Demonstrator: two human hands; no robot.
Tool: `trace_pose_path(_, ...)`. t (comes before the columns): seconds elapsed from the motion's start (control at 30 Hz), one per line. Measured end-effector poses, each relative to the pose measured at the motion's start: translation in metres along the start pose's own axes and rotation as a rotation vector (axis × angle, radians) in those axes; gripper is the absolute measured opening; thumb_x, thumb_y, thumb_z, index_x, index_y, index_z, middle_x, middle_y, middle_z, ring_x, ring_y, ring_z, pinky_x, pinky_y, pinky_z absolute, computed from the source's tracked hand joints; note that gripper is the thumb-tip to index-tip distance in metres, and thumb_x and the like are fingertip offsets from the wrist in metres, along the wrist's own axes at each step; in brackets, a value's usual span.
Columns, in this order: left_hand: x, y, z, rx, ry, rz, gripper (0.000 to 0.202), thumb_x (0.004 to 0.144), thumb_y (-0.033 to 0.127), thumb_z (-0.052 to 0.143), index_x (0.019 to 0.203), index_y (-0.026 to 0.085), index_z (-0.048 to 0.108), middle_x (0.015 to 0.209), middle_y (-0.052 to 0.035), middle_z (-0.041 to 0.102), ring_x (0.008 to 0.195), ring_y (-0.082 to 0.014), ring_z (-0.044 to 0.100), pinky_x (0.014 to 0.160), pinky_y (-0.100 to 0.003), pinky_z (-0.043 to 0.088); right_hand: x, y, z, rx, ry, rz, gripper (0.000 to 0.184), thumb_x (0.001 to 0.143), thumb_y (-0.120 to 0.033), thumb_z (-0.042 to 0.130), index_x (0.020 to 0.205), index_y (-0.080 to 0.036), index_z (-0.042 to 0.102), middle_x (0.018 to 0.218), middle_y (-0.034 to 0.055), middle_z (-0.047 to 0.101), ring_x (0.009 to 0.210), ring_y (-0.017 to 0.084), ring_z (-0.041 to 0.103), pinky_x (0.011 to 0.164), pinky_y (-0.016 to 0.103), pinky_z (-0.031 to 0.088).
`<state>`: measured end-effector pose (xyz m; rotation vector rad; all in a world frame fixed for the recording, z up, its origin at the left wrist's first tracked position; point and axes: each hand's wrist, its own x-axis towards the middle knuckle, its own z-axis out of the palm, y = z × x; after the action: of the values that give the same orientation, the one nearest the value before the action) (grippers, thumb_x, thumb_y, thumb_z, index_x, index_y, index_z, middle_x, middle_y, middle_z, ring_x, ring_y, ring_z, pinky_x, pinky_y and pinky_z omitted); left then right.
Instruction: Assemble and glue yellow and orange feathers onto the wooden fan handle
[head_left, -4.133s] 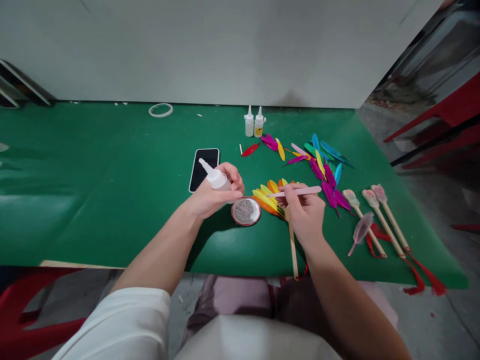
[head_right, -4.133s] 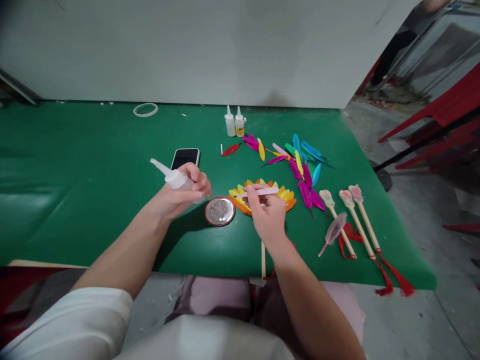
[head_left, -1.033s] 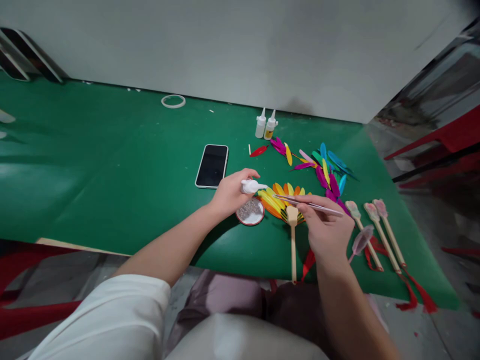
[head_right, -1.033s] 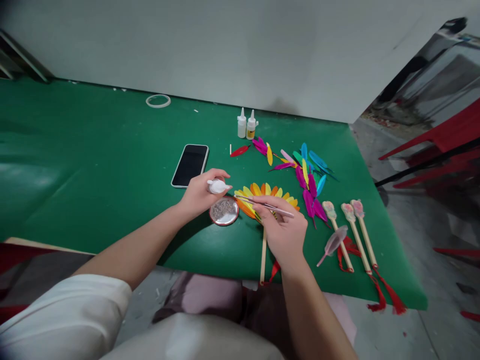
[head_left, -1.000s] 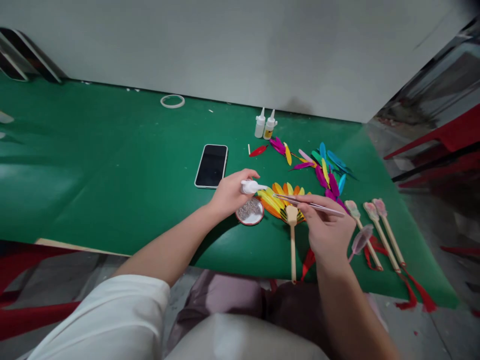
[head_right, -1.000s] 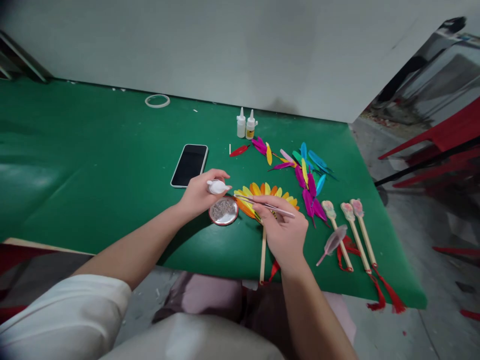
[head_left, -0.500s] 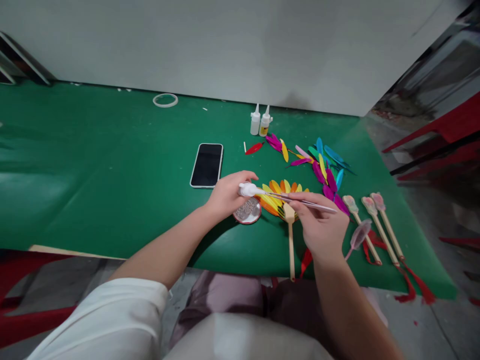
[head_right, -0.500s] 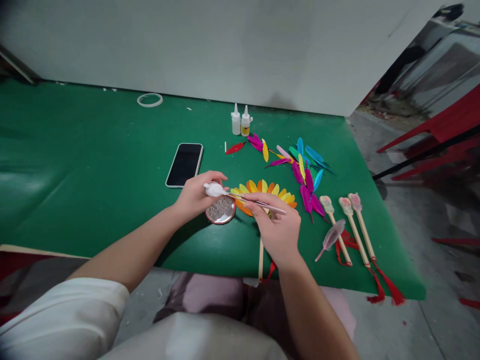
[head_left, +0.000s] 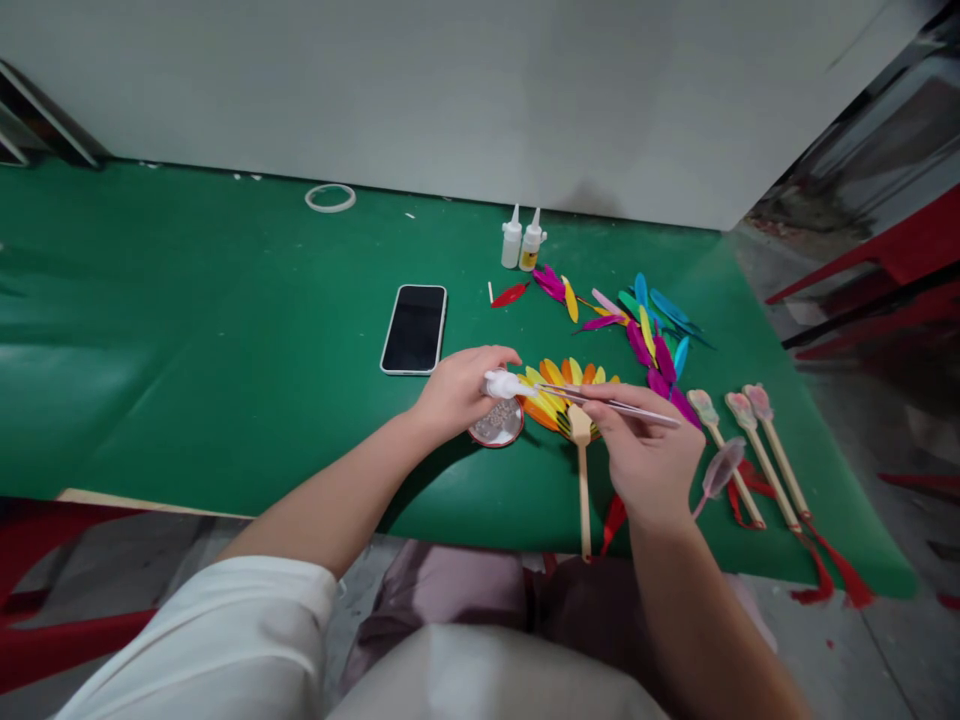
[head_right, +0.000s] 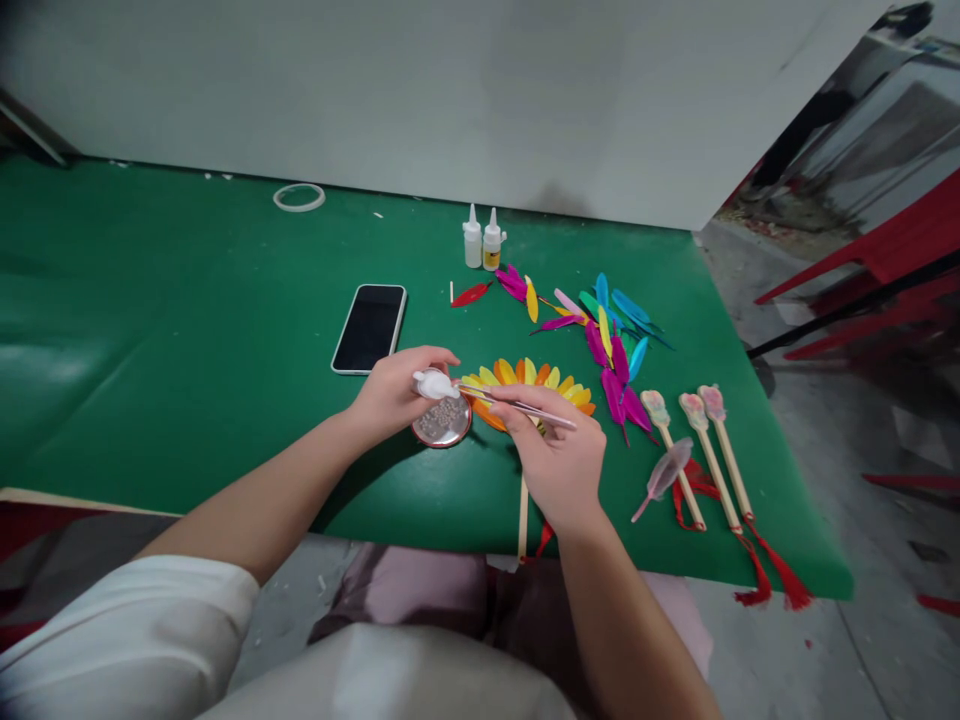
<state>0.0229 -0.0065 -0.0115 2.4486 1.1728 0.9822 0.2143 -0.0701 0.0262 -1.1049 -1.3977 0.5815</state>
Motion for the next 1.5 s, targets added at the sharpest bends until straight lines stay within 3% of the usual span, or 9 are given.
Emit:
trace_pose_path(0.6, 0.0005, 0.0070, -0.0007, -0.134, 0.152, -0.021, 0.018, 0.077, 0.027, 0.062, 0.093, 0.018, 0.058, 0.080, -0.0006, 0.066, 0.075, -0.0113, 0.062, 0.068, -0.021, 0.047, 0.0004, 0.0010, -0.0012, 0.034, -0.027, 0.021, 0.011, 0.074, -0.019, 0.067, 0.081, -0.027, 0.070, 0.079, -0.0020, 0.072, 0.073, 0.015, 0.068, 0.066, 0.028, 0.056)
trace_pose_path(0.83, -0.0006, 0.0064, 0.0007, -0.144, 0.170, 0.035, 0.017, 0.077, 0.026, 0.062, 0.092, 0.018, 0.058, 0.076, -0.0005, 0.065, 0.071, -0.0111, 0.062, 0.066, -0.021, 0.047, 0.0020, 0.0018, -0.0031, 0.014, 0.004, 0.000, 0.009, 0.073, -0.019, 0.066, 0.080, -0.025, 0.070, 0.077, -0.0007, 0.072, 0.072, 0.016, 0.068, 0.065, 0.029, 0.057)
trace_pose_path(0.97, -0.0020, 0.0045, 0.0010, -0.123, 0.209, 0.143, 0.018, 0.077, 0.025, 0.062, 0.093, 0.019, 0.058, 0.073, -0.0002, 0.065, 0.069, -0.0110, 0.062, 0.065, -0.022, 0.047, 0.0039, 0.0026, -0.0036, 0.017, 0.029, 0.005, 0.010, 0.073, -0.018, 0.066, 0.080, -0.025, 0.070, 0.077, -0.0012, 0.072, 0.072, 0.016, 0.068, 0.066, 0.028, 0.057)
trace_pose_path(1.1, -0.0026, 0.0033, 0.0018, -0.109, 0.278, 0.141, 0.018, 0.077, 0.028, 0.062, 0.093, 0.020, 0.058, 0.071, 0.0003, 0.066, 0.066, -0.0109, 0.062, 0.066, -0.023, 0.047, 0.0031, 0.0005, -0.0040, 0.021, -0.005, 0.037, 0.008, 0.073, -0.021, 0.067, 0.079, -0.024, 0.070, 0.078, 0.0000, 0.072, 0.073, 0.017, 0.068, 0.066, 0.030, 0.057)
trace_pose_path(1.33, -0.0009, 0.0017, 0.0007, -0.025, 0.270, 0.192, 0.019, 0.076, 0.024, 0.063, 0.094, 0.020, 0.057, 0.071, 0.0012, 0.066, 0.067, -0.0104, 0.061, 0.065, -0.022, 0.045, 0.0020, -0.0025, -0.0057, 0.192, -0.097, 0.091, 0.009, 0.072, -0.022, 0.069, 0.080, -0.025, 0.070, 0.076, -0.0011, 0.072, 0.071, 0.017, 0.069, 0.064, 0.028, 0.057)
trace_pose_path(1.5, -0.0006, 0.0001, 0.0000, 0.074, 0.293, 0.224, 0.015, 0.078, 0.027, 0.062, 0.091, 0.021, 0.058, 0.070, 0.0012, 0.066, 0.067, -0.0107, 0.061, 0.064, -0.023, 0.044, 0.0024, -0.0044, -0.0055, 0.160, -0.122, 0.122, 0.006, 0.071, -0.025, 0.069, 0.077, -0.023, 0.070, 0.074, 0.0003, 0.072, 0.069, 0.017, 0.068, 0.061, 0.029, 0.057)
